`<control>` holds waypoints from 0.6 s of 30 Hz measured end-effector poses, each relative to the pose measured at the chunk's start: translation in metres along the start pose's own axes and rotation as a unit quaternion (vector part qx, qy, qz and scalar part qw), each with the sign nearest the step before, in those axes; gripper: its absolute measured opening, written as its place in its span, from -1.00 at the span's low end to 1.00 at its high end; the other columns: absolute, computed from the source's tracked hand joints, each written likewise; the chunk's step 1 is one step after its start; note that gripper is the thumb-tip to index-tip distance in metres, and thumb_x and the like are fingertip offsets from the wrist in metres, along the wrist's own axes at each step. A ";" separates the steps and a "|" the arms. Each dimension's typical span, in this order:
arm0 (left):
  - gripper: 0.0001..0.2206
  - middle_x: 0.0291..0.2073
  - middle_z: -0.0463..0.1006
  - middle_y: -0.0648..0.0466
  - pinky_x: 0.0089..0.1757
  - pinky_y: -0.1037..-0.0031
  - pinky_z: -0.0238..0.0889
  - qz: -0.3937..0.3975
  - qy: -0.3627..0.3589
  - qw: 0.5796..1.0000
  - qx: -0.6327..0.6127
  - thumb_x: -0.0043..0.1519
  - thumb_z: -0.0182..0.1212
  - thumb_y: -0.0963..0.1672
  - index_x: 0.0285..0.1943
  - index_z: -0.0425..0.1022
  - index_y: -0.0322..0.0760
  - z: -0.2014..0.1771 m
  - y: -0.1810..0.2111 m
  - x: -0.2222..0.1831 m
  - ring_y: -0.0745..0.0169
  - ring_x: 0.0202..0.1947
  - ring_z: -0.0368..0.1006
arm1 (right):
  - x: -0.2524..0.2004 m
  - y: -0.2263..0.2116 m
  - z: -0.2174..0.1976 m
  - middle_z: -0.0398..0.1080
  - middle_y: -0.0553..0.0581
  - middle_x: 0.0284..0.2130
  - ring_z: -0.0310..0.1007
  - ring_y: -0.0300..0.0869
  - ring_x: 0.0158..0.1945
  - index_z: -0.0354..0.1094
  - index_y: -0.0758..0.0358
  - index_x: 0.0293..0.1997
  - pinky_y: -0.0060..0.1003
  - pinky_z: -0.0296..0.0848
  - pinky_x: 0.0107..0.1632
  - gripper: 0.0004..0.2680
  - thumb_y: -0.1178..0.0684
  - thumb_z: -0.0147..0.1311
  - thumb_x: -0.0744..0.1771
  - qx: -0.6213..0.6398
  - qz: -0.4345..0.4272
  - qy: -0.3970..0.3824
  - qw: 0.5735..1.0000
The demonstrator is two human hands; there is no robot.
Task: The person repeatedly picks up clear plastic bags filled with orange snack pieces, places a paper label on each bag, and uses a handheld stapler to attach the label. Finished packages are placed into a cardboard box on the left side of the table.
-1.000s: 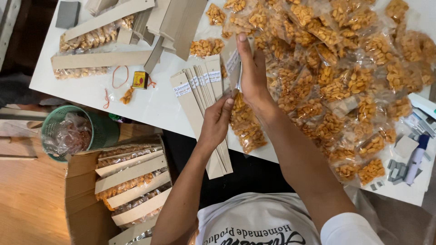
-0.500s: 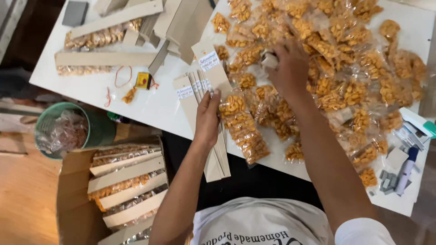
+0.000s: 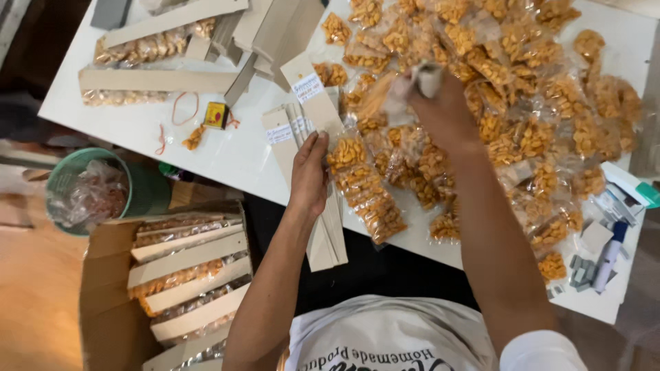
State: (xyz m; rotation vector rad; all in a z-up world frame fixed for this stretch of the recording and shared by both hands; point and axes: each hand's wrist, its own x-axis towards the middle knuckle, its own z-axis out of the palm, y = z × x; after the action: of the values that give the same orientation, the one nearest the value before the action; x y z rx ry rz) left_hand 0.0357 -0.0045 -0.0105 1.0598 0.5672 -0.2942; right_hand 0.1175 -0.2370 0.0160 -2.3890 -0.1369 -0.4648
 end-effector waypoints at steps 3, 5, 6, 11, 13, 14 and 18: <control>-0.32 0.27 0.33 -0.17 0.10 0.14 0.34 0.052 -0.024 0.998 -0.001 0.32 0.21 0.04 0.57 0.08 -0.31 0.001 -0.008 0.005 0.00 0.20 0.38 | -0.013 -0.038 -0.034 0.51 0.05 -0.45 0.63 -0.18 -0.30 0.47 0.22 -0.20 -0.40 0.54 -0.28 -0.86 0.16 0.34 0.26 0.400 0.100 -0.174 0.894; -0.33 0.29 0.31 -0.18 0.19 0.04 0.20 0.055 -0.052 0.997 0.019 0.32 0.18 0.05 0.55 0.11 -0.33 0.013 0.002 -0.010 0.01 0.24 0.31 | -0.016 -0.030 -0.032 0.48 0.11 -0.44 0.49 -0.15 -0.30 0.49 0.30 -0.22 -0.27 0.42 -0.29 -0.92 0.18 0.27 0.29 0.300 0.046 -0.282 0.910; -0.33 0.29 0.31 -0.18 0.19 0.04 0.20 0.054 -0.050 0.997 0.019 0.32 0.18 0.05 0.55 0.11 -0.33 0.014 0.003 -0.015 0.01 0.24 0.31 | -0.014 -0.038 -0.032 0.48 0.11 -0.44 0.49 -0.15 -0.30 0.49 0.30 -0.22 -0.27 0.42 -0.29 -0.92 0.18 0.27 0.29 0.301 0.047 -0.283 0.909; -0.42 -0.18 0.29 0.22 -0.08 0.54 0.18 0.049 -0.080 0.995 0.033 0.33 -0.13 0.22 0.21 0.40 -0.22 0.046 0.048 -0.064 0.35 -0.12 0.27 | -0.007 -0.057 -0.027 0.44 0.36 -0.49 0.52 0.26 -0.34 0.44 0.27 -0.20 0.08 0.34 -0.29 -0.73 -0.17 0.22 0.33 0.104 -0.007 -0.314 0.944; -0.55 -0.21 0.43 0.19 -0.06 0.49 0.27 0.109 -0.093 0.987 0.071 0.38 -0.03 0.13 0.12 0.50 -0.22 0.030 0.022 -0.037 0.39 -0.12 0.33 | -0.008 -0.059 -0.025 0.45 0.33 -0.49 0.51 0.20 -0.35 0.45 0.25 -0.22 0.02 0.34 -0.30 -0.75 -0.16 0.23 0.33 0.115 -0.001 -0.303 0.946; -0.68 -0.24 0.56 0.16 -0.04 0.44 0.36 0.169 -0.105 0.974 0.107 0.42 0.08 0.05 0.03 0.59 -0.21 0.023 0.009 -0.025 0.44 -0.12 0.39 | -0.008 -0.060 -0.025 0.46 0.30 -0.48 0.51 0.13 -0.36 0.46 0.23 -0.23 -0.03 0.34 -0.31 -0.77 -0.14 0.23 0.32 0.125 0.005 -0.292 0.948; -0.69 -0.35 0.58 0.18 -0.08 0.47 0.37 0.226 -0.098 0.962 0.122 0.46 0.01 0.01 -0.12 0.62 -0.18 0.016 -0.001 -0.009 0.50 -0.19 0.34 | -0.010 -0.078 -0.017 0.45 0.26 -0.46 0.46 0.00 -0.42 0.45 0.33 -0.16 -0.16 0.40 -0.30 -0.76 -0.10 0.18 0.40 0.161 0.040 -0.236 0.958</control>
State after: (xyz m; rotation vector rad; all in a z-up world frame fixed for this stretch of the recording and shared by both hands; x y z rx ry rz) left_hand 0.0328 -0.0190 -0.0008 1.3475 0.1012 -0.0643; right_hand 0.0859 -0.1889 0.0720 -2.1285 -0.3018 0.1657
